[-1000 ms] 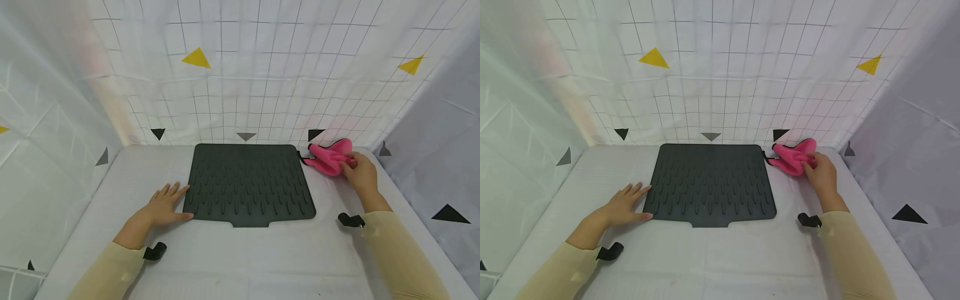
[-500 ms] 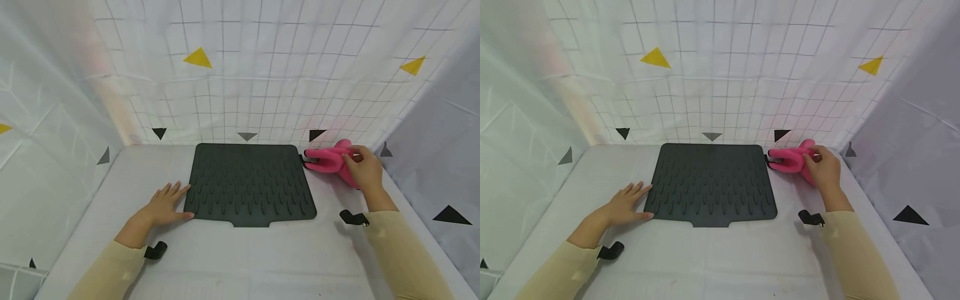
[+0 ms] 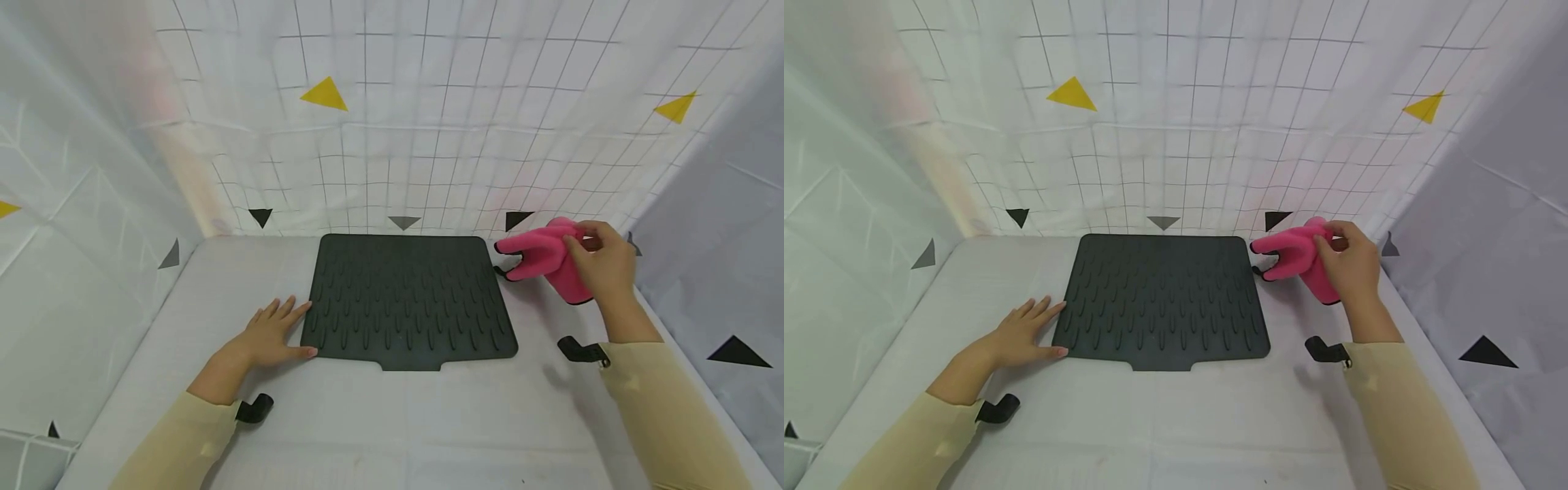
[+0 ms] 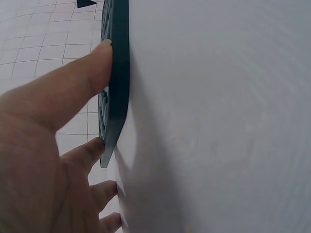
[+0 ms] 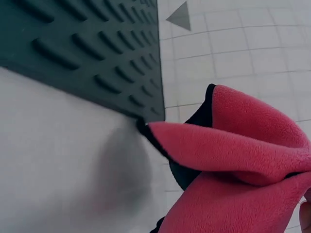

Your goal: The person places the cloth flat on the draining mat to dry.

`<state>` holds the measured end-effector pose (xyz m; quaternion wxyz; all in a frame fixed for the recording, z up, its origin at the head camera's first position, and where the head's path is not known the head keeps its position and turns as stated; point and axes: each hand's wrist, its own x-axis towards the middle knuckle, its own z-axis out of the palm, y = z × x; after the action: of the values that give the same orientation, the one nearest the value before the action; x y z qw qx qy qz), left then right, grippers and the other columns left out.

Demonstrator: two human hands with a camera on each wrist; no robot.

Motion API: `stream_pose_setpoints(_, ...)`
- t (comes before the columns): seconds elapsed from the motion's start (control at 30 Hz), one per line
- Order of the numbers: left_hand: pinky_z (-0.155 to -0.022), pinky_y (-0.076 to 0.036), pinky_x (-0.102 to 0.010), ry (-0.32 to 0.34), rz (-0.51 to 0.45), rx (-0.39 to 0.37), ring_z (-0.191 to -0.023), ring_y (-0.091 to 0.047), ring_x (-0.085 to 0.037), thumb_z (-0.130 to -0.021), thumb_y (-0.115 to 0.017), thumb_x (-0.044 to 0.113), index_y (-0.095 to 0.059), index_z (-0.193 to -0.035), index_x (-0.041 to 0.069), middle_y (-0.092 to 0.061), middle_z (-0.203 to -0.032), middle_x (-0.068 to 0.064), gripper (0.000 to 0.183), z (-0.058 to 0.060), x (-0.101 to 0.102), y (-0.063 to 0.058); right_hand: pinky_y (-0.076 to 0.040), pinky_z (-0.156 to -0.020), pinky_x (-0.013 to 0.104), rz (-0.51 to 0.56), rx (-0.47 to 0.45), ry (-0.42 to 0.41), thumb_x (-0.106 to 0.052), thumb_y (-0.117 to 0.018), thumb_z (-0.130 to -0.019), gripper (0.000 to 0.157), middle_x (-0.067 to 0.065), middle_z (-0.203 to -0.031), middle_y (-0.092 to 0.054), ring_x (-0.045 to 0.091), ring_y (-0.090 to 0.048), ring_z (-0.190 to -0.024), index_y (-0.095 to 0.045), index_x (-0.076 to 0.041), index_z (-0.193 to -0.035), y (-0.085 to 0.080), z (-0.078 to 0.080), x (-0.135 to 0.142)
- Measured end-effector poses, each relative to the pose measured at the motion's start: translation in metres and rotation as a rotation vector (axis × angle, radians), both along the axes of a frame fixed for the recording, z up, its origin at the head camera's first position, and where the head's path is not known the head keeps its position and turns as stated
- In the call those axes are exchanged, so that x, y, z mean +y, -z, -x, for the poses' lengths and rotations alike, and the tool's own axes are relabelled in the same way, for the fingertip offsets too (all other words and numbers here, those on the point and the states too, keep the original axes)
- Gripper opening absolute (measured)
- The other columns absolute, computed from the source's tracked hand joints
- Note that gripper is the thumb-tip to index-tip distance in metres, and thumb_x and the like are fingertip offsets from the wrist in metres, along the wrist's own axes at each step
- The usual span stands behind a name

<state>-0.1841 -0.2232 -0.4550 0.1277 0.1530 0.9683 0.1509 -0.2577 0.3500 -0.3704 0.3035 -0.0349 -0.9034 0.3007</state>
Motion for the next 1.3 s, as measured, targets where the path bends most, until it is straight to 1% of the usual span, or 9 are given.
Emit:
stream_pose_setpoints(0.07,-0.114,-0.008,-0.071,0.001,-0.001,0.003,-0.147,-0.009,-0.054,-0.082,-0.064,0.072,-0.028,-0.159,0.013,-0.017,-0.163,-0.026,0.103,0.0,0.0,0.0,-0.036,-0.071,0.012,0.019,0.01,0.01,-0.033,-0.068,-0.095,0.037,0.018,-0.107,-0.071,0.007,-0.062,-0.084,-0.069,-0.008,-0.122,-0.006,-0.001,-0.002)
stream_pose_setpoints(0.13,-0.114,-0.008,-0.071,0.003,-0.006,0.004,-0.147,-0.009,-0.054,-0.083,-0.064,0.072,-0.028,-0.159,0.013,-0.017,-0.163,-0.026,0.103,0.0,0.0,0.0,-0.036,-0.071,0.011,0.037,0.023,0.018,-0.034,-0.068,-0.094,0.037,0.016,-0.107,-0.071,-0.008,-0.054,-0.079,-0.069,-0.009,-0.121,-0.013,-0.003,-0.005)
stream_pose_setpoints(0.2,-0.113,-0.008,-0.071,0.007,-0.008,0.009,-0.147,-0.009,-0.054,-0.083,-0.063,0.072,-0.028,-0.159,0.013,-0.017,-0.162,-0.026,0.102,0.0,0.0,0.0,-0.037,-0.071,0.01,0.055,0.031,0.021,-0.035,-0.069,-0.094,0.037,0.015,-0.106,-0.07,-0.017,-0.046,-0.075,-0.07,-0.009,-0.12,-0.019,-0.005,-0.009)
stream_pose_setpoints(0.23,-0.113,-0.009,-0.071,0.009,-0.01,0.01,-0.147,-0.009,-0.054,-0.083,-0.063,0.071,-0.028,-0.159,0.013,-0.017,-0.162,-0.026,0.102,0.0,-0.001,0.0,-0.037,-0.071,0.009,0.061,0.028,0.024,-0.036,-0.069,-0.093,0.038,0.014,-0.105,-0.07,-0.018,-0.046,-0.075,-0.07,-0.009,-0.12,-0.022,-0.006,-0.011)
stream_pose_setpoints(0.43,-0.113,-0.01,-0.072,0.015,-0.016,0.026,-0.147,-0.011,-0.055,-0.084,-0.062,0.071,-0.028,-0.159,0.013,-0.019,-0.162,-0.027,0.101,0.0,-0.002,0.002,-0.041,-0.07,0.009,0.096,-0.013,0.032,-0.041,-0.069,-0.093,0.041,0.012,-0.107,-0.07,-0.011,-0.051,-0.079,-0.07,-0.013,-0.123,-0.035,-0.012,-0.026)
stream_pose_setpoints(0.6,-0.112,-0.01,-0.072,0.022,-0.029,0.025,-0.146,-0.011,-0.055,-0.084,-0.064,0.069,-0.029,-0.159,0.012,-0.019,-0.162,-0.027,0.1,0.0,-0.002,0.002,-0.044,-0.072,0.013,0.125,0.0,0.012,-0.042,-0.07,-0.092,0.042,0.008,-0.107,-0.068,-0.002,-0.055,-0.084,-0.069,-0.015,-0.124,-0.048,-0.014,-0.04)
stream_pose_setpoints(0.73,-0.112,-0.01,-0.072,0.024,-0.024,0.019,-0.146,-0.011,-0.055,-0.085,-0.063,0.07,-0.028,-0.159,0.013,-0.018,-0.162,-0.027,0.1,-0.001,-0.002,0.002,-0.046,-0.073,0.014,0.137,0.031,-0.015,-0.04,-0.071,-0.091,0.041,0.007,-0.106,-0.068,0.001,-0.056,-0.085,-0.07,-0.016,-0.124,-0.058,-0.016,-0.054)
stream_pose_setpoints(1.07,-0.112,-0.011,-0.073,0.026,-0.031,0.032,-0.146,-0.012,-0.056,-0.085,-0.064,0.068,-0.029,-0.158,0.011,-0.02,-0.161,-0.028,0.099,-0.001,-0.002,0.0,-0.049,-0.075,0.015,0.144,0.088,-0.155,-0.032,-0.073,-0.092,0.035,0.006,-0.107,-0.069,0.001,-0.059,-0.084,-0.07,-0.015,-0.122,-0.073,-0.017,-0.083)
stream_pose_setpoints(1.3,-0.112,-0.012,-0.073,0.02,-0.017,0.042,-0.146,-0.013,-0.055,-0.085,-0.063,0.069,-0.029,-0.158,0.012,-0.021,-0.161,-0.027,0.1,-0.001,-0.001,0.002,-0.048,-0.077,0.014,0.107,0.109,-0.24,-0.029,-0.074,-0.092,0.033,0.006,-0.11,-0.07,-0.002,-0.059,-0.083,-0.07,-0.011,-0.12,-0.082,-0.012,-0.104)
